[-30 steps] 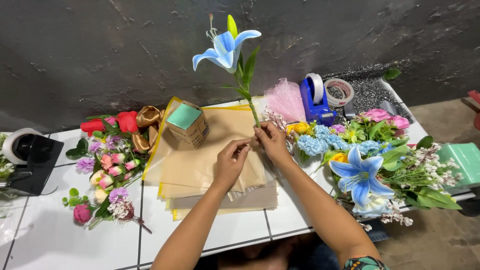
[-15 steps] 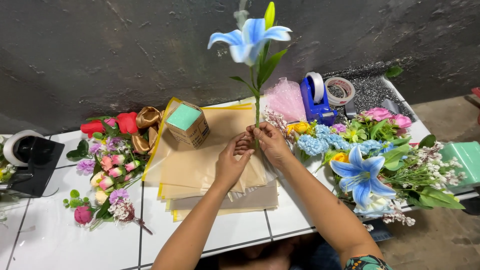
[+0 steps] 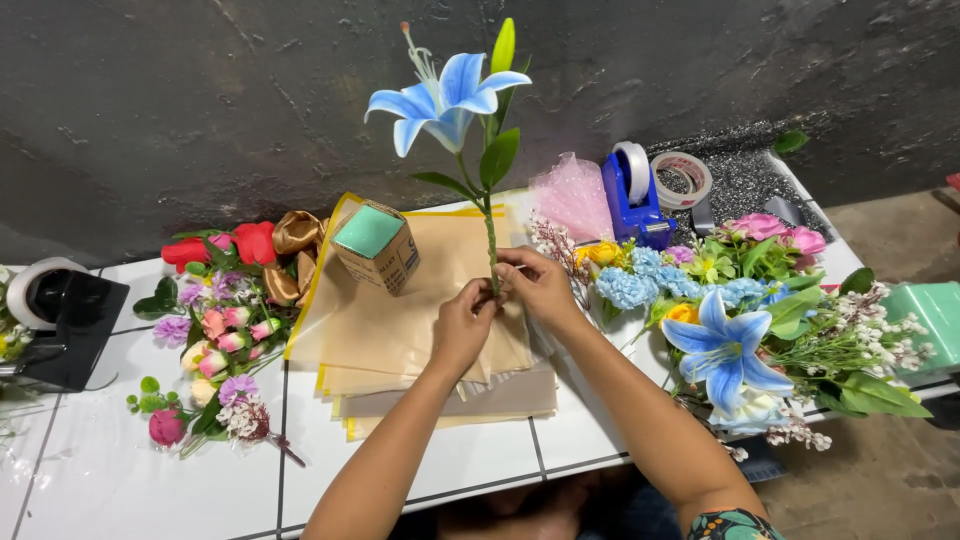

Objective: The person wraps a floral foam block in cardboard and secures it with tape. They then trim the stems of blue lilies using scissors and insert them into the foam block to create a floral arrangement.

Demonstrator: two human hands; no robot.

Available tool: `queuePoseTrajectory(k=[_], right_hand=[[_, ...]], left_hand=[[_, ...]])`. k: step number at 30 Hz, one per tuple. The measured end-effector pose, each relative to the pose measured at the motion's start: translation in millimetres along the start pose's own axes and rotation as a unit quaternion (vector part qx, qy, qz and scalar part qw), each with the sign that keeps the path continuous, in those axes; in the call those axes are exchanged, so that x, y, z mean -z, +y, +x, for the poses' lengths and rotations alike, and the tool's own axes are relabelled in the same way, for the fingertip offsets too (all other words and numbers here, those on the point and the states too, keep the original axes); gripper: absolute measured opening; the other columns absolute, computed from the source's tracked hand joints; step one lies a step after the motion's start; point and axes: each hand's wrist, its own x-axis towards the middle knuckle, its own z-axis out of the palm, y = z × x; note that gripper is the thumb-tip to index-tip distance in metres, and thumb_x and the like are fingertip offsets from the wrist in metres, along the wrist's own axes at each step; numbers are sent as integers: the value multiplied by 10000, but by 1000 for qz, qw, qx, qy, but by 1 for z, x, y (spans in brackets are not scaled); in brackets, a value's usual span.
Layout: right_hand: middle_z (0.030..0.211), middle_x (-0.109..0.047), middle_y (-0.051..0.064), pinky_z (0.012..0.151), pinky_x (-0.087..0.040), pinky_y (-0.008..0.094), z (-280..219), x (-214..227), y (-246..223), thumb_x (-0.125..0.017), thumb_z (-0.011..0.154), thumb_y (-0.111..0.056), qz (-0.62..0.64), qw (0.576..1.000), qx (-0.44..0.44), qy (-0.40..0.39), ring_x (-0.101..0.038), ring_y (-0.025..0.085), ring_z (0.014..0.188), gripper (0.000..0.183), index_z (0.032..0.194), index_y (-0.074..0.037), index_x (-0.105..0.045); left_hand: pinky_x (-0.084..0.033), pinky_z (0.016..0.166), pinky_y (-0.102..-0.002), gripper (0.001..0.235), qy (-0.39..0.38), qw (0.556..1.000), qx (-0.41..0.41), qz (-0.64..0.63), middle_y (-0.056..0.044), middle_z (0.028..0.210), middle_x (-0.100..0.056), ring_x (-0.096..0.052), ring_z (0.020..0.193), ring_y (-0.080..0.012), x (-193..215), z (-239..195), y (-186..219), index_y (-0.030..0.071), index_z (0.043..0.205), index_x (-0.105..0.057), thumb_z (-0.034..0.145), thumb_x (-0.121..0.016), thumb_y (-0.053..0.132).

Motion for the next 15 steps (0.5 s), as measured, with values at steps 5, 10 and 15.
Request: queuePoseTrajectory(k=[5,10,15], right_hand=[[873,-737,28,695,-583,236,-5,-2,-2,-815,889,-140,8,1000,-12,3,-647,70,772,225,1105,-84,-782],[853,-753,49,694,-581,247,-3,2,-2,-804,893,-119,-18,1000,17,4,-663,81,776,162,1050,-82,-791],[852,-760,55,663,-593,270,1,2,4,-758,914,-77,-31,999,11,37,-693,105,733,106,1018,-75,-783]], left_hand=[[-567,868,-447,255,14,999,-37,-21,-46,1017,-797,-737,990,-288,-7,8,-17,193,1131,-713,911,-605,121],[-584,778,-436,320,57,994,-93,-30,-154,1010,-784,-747,916,-323,-15,9,-24,107,1187,-702,874,-643,75],[-566,897,-512,404,54,997,-54,-8,-129,1249,-725,-722,1062,-319,-5,-4,-1,144,1382,-618,980,-592,105]])
